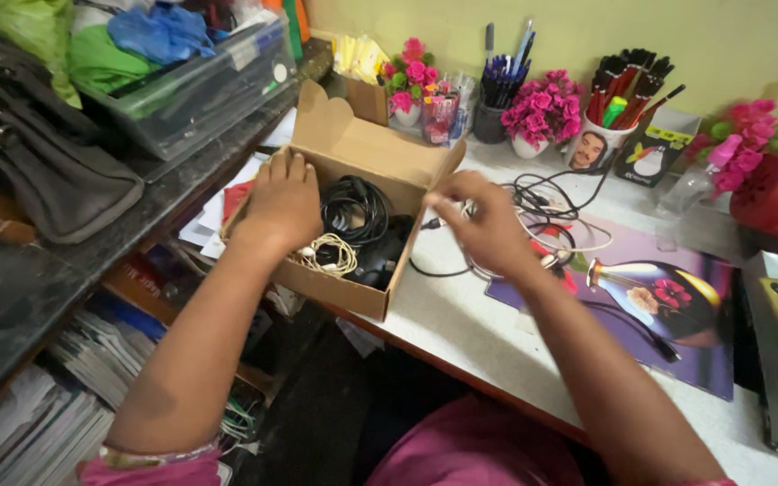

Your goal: The person untangles various cables from a cardboard box, coils them by hand, and places them back into the box. The person then closes the box.

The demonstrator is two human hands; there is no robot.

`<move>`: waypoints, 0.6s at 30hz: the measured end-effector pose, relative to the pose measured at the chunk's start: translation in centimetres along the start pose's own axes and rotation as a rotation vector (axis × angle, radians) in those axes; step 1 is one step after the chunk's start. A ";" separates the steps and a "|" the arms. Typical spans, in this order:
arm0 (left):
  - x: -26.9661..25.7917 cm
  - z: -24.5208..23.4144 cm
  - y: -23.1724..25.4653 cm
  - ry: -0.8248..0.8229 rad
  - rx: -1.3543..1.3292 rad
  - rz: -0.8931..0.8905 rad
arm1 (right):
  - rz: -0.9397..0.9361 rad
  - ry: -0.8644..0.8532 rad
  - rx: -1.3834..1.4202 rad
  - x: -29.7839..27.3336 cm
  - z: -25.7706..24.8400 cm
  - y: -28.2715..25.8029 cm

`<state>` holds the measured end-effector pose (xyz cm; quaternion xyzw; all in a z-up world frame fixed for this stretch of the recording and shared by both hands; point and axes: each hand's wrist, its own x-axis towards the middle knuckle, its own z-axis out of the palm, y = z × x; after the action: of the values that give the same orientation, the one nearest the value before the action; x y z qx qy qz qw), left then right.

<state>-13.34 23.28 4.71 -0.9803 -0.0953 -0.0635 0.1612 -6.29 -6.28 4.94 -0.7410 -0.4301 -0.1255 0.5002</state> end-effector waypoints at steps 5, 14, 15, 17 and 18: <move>-1.8 -4.4 1.6 0.198 -0.189 0.073 | 0.237 -0.048 -0.064 -1.3 -5.1 2.4; -4.8 -6.1 16.3 0.462 -0.851 0.568 | 0.036 -0.590 -0.494 -5.1 -9.3 4.7; -4.3 -5.7 18.0 0.349 -0.795 0.654 | 0.011 -0.541 -0.559 -5.5 -9.2 5.0; -3.7 -4.4 20.6 0.292 -0.814 0.664 | -0.038 -0.443 -0.687 -6.4 -9.1 5.4; -3.0 -3.9 21.6 0.268 -0.820 0.669 | -0.030 -0.397 -0.674 -6.6 -9.2 5.6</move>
<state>-12.19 1.38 1.30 -0.9229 0.2759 -0.1648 -0.2122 -3.72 -18.20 1.61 -0.8674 -0.4637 -0.1212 0.1340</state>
